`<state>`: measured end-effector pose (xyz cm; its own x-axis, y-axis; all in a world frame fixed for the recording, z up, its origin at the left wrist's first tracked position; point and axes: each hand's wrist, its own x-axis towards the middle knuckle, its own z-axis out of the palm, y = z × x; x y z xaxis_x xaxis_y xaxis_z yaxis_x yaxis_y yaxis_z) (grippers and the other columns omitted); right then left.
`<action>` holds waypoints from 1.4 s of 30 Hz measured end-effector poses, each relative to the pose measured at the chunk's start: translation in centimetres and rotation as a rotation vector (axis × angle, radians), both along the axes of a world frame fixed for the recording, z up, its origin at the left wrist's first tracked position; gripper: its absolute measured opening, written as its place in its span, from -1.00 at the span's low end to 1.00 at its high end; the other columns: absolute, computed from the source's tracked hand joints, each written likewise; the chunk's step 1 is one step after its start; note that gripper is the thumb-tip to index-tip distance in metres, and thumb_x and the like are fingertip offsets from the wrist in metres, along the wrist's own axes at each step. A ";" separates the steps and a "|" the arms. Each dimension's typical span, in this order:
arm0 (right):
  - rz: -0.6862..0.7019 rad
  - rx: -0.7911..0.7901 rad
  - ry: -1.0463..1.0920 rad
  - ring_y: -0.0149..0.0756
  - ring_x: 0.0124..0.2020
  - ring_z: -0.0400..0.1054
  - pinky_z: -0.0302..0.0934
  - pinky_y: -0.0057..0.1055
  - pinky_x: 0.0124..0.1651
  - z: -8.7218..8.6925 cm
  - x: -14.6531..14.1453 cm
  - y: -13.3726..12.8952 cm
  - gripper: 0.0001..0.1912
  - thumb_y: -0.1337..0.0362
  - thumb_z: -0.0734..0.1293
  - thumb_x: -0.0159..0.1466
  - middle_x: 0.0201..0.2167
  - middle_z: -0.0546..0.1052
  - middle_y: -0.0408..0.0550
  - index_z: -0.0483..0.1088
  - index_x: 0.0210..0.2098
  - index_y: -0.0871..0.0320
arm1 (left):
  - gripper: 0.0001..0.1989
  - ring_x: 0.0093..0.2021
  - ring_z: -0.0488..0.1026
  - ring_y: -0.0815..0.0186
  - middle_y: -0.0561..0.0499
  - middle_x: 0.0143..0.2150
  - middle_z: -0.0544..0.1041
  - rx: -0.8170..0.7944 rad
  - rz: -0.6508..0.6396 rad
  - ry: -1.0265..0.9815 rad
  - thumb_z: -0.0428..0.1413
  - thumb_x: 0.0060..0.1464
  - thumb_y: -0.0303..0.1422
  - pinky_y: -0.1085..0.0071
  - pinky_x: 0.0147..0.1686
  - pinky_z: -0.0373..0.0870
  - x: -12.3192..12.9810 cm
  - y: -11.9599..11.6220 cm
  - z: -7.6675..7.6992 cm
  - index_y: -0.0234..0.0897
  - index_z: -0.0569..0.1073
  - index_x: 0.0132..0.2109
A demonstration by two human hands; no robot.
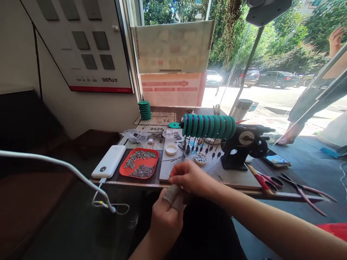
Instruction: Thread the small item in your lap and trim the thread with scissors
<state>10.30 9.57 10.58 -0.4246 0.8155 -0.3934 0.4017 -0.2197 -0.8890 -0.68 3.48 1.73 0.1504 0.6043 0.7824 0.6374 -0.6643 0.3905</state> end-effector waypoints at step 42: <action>-0.034 0.135 -0.073 -0.83 -0.76 0.03 -0.09 -0.77 -0.66 -0.8 1.9 -2.3 -0.71 0.16 0.21 0.04 -0.67 0.29 -0.28 0.34 -0.33 0.25 | -0.84 -0.27 0.35 0.24 -0.10 -0.35 0.47 -0.619 -0.211 -0.225 0.03 0.02 -0.46 0.38 -0.21 0.20 -0.4 -0.5 1.8 -0.25 0.52 -0.38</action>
<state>12.19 7.29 9.73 -0.3696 0.8766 -0.3081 0.4609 -0.1149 -0.8800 -1.04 2.99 3.50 0.1882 0.9255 0.3286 0.3786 -0.3771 0.8453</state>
